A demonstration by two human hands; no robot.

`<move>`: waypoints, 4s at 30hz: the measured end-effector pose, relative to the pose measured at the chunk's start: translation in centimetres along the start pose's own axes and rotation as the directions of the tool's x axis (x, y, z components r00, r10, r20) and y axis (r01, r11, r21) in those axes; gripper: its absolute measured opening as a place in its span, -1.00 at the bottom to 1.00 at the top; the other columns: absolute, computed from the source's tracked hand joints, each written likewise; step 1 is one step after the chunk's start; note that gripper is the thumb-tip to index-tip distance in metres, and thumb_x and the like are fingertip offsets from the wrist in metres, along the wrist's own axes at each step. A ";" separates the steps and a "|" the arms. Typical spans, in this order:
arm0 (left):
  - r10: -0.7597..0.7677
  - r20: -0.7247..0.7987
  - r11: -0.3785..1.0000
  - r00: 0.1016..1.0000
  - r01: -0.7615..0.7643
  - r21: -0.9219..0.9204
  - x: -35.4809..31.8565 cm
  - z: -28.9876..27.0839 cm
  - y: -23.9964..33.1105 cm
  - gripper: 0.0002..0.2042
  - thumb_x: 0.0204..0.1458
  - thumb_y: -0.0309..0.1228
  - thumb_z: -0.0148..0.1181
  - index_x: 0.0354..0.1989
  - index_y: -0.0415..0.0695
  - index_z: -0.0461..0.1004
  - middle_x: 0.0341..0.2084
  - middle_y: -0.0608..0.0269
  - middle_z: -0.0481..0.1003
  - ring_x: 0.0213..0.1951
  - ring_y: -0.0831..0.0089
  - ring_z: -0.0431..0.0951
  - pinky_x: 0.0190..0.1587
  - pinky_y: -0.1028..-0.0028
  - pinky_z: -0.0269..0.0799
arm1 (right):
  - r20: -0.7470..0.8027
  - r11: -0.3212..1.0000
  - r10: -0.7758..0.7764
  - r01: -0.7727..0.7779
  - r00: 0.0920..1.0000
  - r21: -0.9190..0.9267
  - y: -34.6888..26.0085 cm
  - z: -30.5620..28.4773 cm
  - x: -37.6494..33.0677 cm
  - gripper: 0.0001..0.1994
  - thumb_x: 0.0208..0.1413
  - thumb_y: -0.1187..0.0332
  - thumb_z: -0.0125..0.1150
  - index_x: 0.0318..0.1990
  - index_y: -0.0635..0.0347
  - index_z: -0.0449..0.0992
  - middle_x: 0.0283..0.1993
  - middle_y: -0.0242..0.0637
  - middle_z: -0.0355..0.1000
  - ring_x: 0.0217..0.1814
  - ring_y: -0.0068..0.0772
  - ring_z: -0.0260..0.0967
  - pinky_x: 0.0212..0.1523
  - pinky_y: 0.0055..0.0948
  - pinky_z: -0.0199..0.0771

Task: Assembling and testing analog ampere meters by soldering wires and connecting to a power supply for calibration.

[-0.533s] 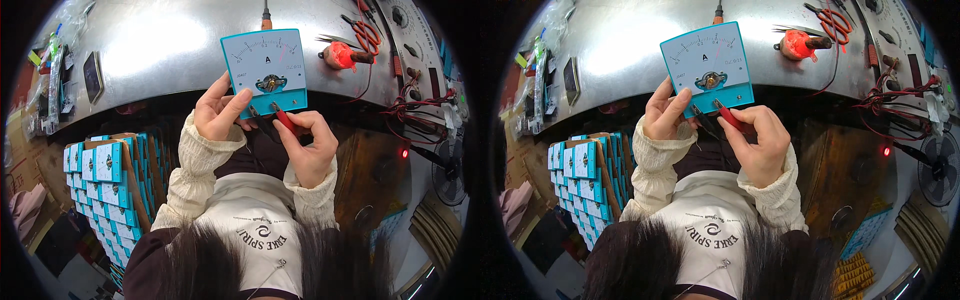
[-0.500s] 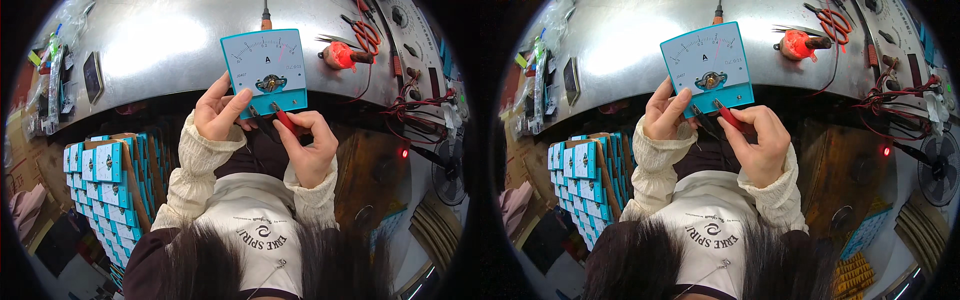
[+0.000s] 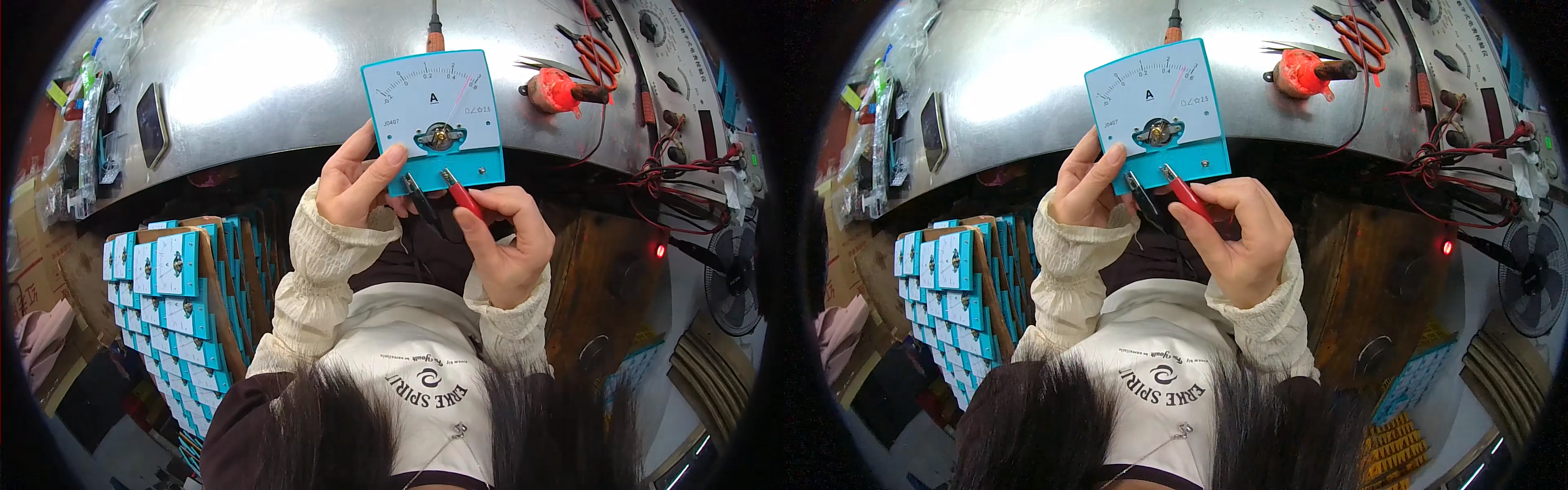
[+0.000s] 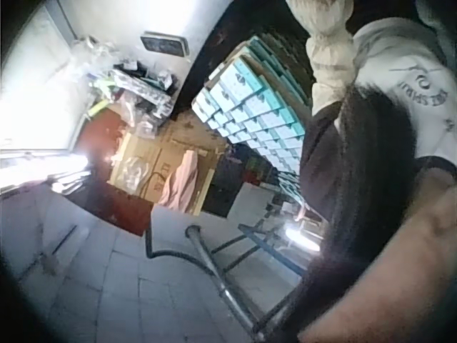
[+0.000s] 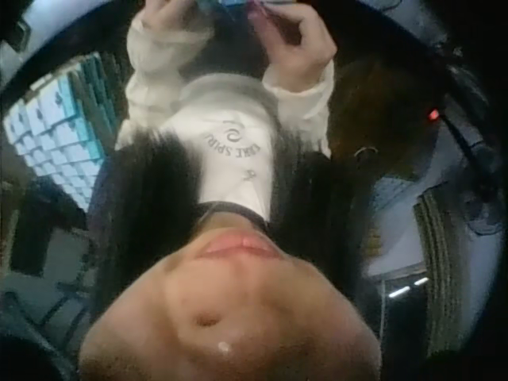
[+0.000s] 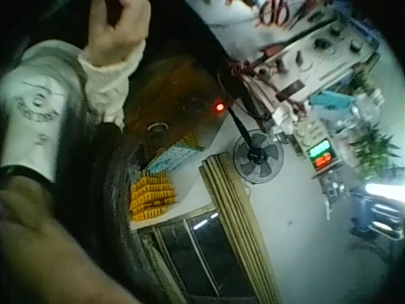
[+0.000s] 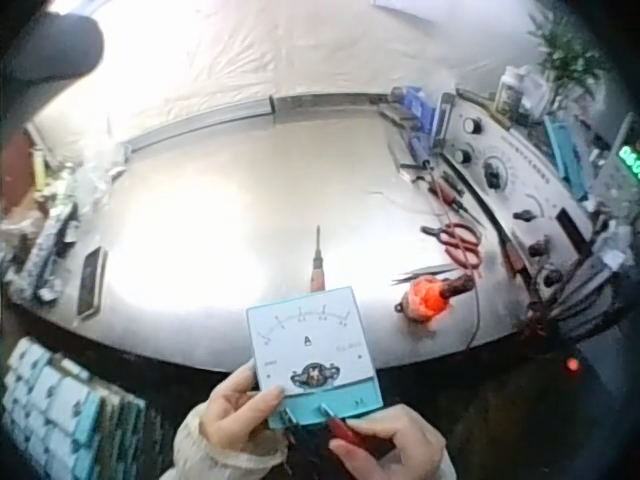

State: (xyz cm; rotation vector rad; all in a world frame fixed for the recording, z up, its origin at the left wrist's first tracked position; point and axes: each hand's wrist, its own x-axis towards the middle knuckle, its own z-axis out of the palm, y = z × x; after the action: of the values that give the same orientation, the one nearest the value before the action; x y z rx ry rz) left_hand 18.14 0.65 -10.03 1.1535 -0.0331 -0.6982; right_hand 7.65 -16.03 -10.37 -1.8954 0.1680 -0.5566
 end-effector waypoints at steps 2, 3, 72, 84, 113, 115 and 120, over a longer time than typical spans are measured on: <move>-0.017 0.001 0.999 1.000 0.017 -0.035 0.0 -0.1 0.0 -0.46 0.22 -0.29 0.12 0.31 -0.27 0.17 -0.20 0.03 0.57 -0.49 0.44 0.61 -0.51 0.57 0.55 | -0.022 0.998 -0.023 0.024 0.999 0.058 0.1 -0.3 -0.1 -0.83 0.05 0.44 0.37 -0.28 0.32 0.51 -0.35 -0.20 0.50 -0.39 -0.41 0.46 -0.34 -0.53 0.45; -0.033 0.001 0.997 0.999 0.033 -0.065 -0.1 -0.2 0.0 -0.47 0.23 -0.28 0.10 0.30 -0.27 0.18 -0.22 0.03 0.57 -0.49 0.44 0.61 -0.52 0.58 0.55 | -0.065 0.993 -0.028 0.035 0.997 0.109 0.2 -0.3 -0.1 -0.83 0.12 0.39 0.31 -0.27 0.33 0.51 -0.35 -0.19 0.50 -0.38 -0.41 0.47 -0.32 -0.53 0.45; -0.351 0.665 0.807 0.659 -0.148 0.572 2.4 6.3 -3.6 -0.43 0.27 -0.51 -0.04 0.41 -0.31 -0.08 -0.22 0.12 0.53 -0.04 0.44 0.53 0.05 0.54 0.39 | -0.522 0.420 0.837 0.416 0.167 0.807 10.3 -18.3 -23.1 -0.75 0.27 0.43 0.11 0.05 0.34 0.38 0.04 -0.10 0.43 0.04 -0.18 0.49 -0.36 -0.69 0.62; -0.383 0.588 0.727 0.712 -0.160 0.667 2.9 3.2 -3.4 -0.47 0.29 -0.46 -0.02 0.38 -0.34 0.01 -0.14 0.06 0.54 -0.11 0.56 0.51 0.08 0.53 0.39 | -0.547 0.389 0.836 0.658 0.044 0.646 13.0 -21.6 -23.8 -0.76 0.26 0.44 0.10 0.05 0.26 0.40 0.09 -0.16 0.39 0.19 -0.13 0.37 -0.12 -0.58 0.68; -0.391 0.542 0.656 0.744 -0.188 0.731 1.9 3.2 -3.0 -0.43 0.29 -0.30 0.02 0.38 -0.29 0.04 -0.08 -0.01 0.52 -0.08 0.48 0.51 0.10 0.46 0.38 | -0.612 0.403 0.791 0.749 0.003 0.525 13.3 -21.3 -22.4 -0.83 0.25 0.51 0.08 -0.04 0.37 0.37 0.04 -0.06 0.36 0.11 -0.05 0.41 -0.23 -0.55 0.73; -0.403 0.557 0.653 0.726 -0.199 0.731 2.0 3.1 -3.1 -0.43 0.29 -0.30 0.01 0.38 -0.31 0.04 -0.08 -0.02 0.53 -0.08 0.47 0.52 0.10 0.45 0.39 | -0.588 0.335 0.808 0.791 0.039 0.513 14.0 -22.2 -22.1 -0.85 0.25 0.54 0.06 -0.06 0.37 0.36 0.03 -0.06 0.35 0.09 -0.06 0.41 -0.25 -0.55 0.74; -0.406 0.550 0.640 0.730 -0.202 0.741 2.3 2.6 -3.1 -0.43 0.29 -0.30 0.01 0.38 -0.31 0.03 -0.07 -0.03 0.53 -0.08 0.47 0.52 0.10 0.46 0.38 | -0.518 0.144 0.853 0.923 0.068 0.358 15.6 -25.0 -21.2 -0.99 0.17 0.60 0.14 -0.30 0.36 0.46 -0.13 -0.03 0.43 -0.01 -0.11 0.46 -0.39 -0.60 0.71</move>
State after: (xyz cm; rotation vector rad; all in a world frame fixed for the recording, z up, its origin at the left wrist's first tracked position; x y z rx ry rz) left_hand 17.46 -3.32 -12.28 1.6581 -1.0090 -1.2735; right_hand -20.11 -35.33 -23.65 0.5687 0.4571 -1.5889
